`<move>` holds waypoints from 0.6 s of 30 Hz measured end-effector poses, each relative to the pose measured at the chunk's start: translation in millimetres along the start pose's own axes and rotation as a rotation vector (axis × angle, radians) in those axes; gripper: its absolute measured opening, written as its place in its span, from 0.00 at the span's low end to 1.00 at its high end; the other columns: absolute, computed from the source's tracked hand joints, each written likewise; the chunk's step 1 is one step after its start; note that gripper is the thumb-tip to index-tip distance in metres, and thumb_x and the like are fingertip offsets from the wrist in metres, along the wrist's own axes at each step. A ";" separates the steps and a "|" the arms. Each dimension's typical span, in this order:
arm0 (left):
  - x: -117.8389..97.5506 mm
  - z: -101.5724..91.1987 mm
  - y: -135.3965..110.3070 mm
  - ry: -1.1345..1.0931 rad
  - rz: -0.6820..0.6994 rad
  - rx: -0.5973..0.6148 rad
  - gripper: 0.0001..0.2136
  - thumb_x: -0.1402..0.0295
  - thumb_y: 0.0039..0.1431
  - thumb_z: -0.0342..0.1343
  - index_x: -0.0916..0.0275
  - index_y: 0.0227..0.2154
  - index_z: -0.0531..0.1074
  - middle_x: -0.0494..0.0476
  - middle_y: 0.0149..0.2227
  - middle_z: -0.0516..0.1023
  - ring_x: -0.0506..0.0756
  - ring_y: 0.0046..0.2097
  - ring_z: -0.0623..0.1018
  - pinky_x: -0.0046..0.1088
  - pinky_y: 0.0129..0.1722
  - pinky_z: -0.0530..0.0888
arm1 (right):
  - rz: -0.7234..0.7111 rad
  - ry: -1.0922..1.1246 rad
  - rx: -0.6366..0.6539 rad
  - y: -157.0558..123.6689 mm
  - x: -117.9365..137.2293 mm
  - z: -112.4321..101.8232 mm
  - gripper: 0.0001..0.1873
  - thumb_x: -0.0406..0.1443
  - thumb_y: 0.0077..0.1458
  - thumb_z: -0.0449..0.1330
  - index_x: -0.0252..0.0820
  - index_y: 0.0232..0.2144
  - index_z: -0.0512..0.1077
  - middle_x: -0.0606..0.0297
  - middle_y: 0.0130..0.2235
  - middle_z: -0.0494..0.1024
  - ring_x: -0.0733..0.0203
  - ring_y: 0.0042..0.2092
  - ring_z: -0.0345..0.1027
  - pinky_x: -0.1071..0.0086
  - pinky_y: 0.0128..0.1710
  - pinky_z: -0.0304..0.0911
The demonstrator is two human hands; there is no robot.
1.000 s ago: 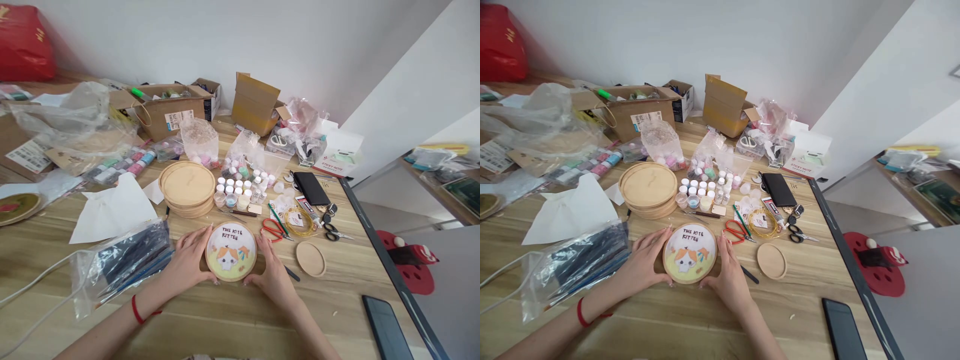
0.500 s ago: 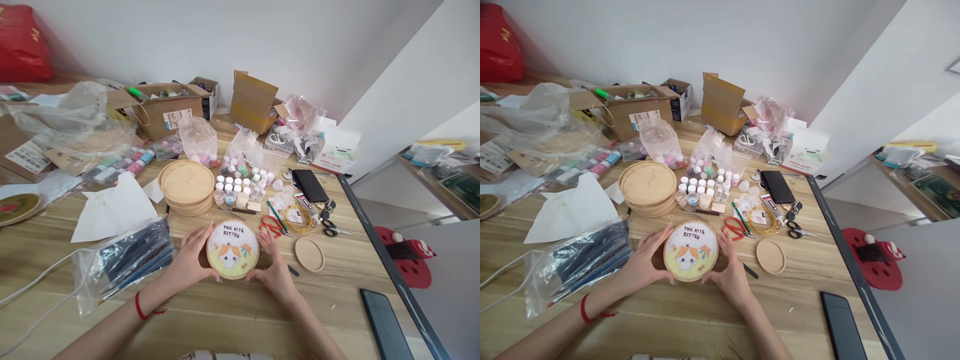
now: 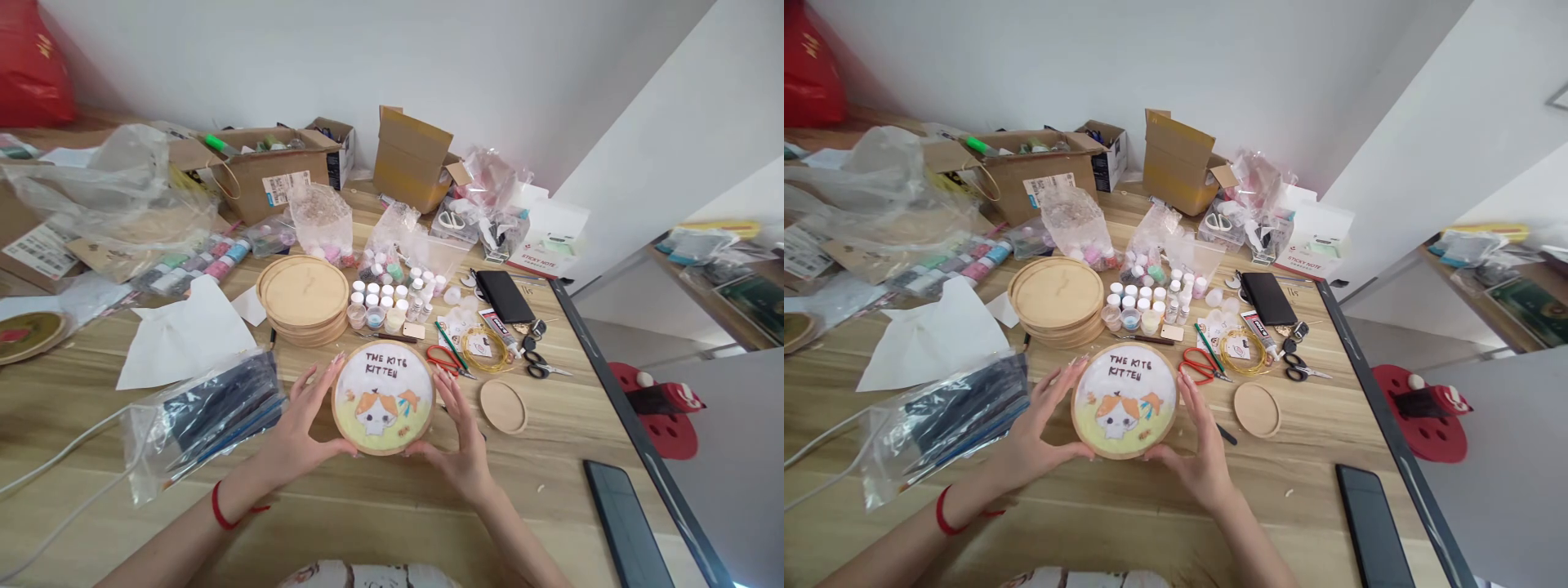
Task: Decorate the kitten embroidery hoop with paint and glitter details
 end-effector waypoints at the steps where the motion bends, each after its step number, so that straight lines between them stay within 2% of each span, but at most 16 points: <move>1: -2.1 -3.2 2.8 -0.004 0.028 -0.022 0.54 0.47 0.48 0.64 0.50 0.68 0.32 0.67 0.68 0.56 0.67 0.67 0.59 0.53 0.66 0.54 | -0.024 0.000 -0.005 3.6 1.7 -2.1 0.56 0.38 0.48 0.71 0.55 0.68 0.41 0.51 0.67 0.57 0.43 0.67 0.51 0.44 0.63 0.55; 4: -8.9 -12.9 10.5 0.004 0.073 -0.062 0.53 0.48 0.50 0.63 0.52 0.68 0.33 0.68 0.67 0.58 0.66 0.67 0.59 0.53 0.66 0.54 | -0.073 -0.011 -0.024 12.3 5.9 -7.4 0.55 0.38 0.49 0.71 0.56 0.68 0.41 0.52 0.68 0.57 0.42 0.67 0.51 0.43 0.63 0.54; 8: -14.9 -22.1 17.3 0.059 0.083 -0.053 0.54 0.50 0.49 0.65 0.52 0.68 0.32 0.67 0.67 0.58 0.68 0.67 0.58 0.54 0.66 0.55 | -0.111 -0.051 -0.054 18.2 8.9 -11.8 0.56 0.38 0.48 0.71 0.57 0.68 0.41 0.52 0.67 0.58 0.41 0.67 0.50 0.40 0.64 0.52; 12: -15.7 -27.0 21.3 0.076 0.081 -0.046 0.58 0.48 0.43 0.67 0.50 0.68 0.31 0.65 0.67 0.59 0.70 0.68 0.57 0.55 0.65 0.56 | -0.058 -0.042 -0.068 20.2 7.9 -11.6 0.58 0.41 0.46 0.72 0.55 0.68 0.41 0.51 0.66 0.60 0.39 0.67 0.52 0.40 0.64 0.52; 15: -17.2 -30.3 22.8 0.010 0.103 -0.060 0.57 0.45 0.43 0.66 0.51 0.68 0.33 0.66 0.67 0.59 0.71 0.67 0.58 0.57 0.65 0.55 | -0.025 0.051 -0.084 18.9 6.8 -8.7 0.58 0.42 0.44 0.73 0.55 0.68 0.41 0.51 0.65 0.62 0.40 0.67 0.52 0.40 0.64 0.52; 18: -17.7 -31.6 22.5 -0.061 0.057 -0.054 0.58 0.43 0.43 0.65 0.52 0.68 0.32 0.67 0.66 0.59 0.71 0.67 0.58 0.59 0.65 0.52 | 0.057 0.081 -0.072 16.5 6.4 -6.3 0.62 0.45 0.41 0.74 0.54 0.68 0.39 0.49 0.64 0.63 0.40 0.66 0.54 0.40 0.63 0.54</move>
Point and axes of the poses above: each hand's wrist, its own y-axis towards the middle knuckle, its own z-axis out of the palm, x = y × z, the point moved 2 cm from there along y, towards the middle knuckle
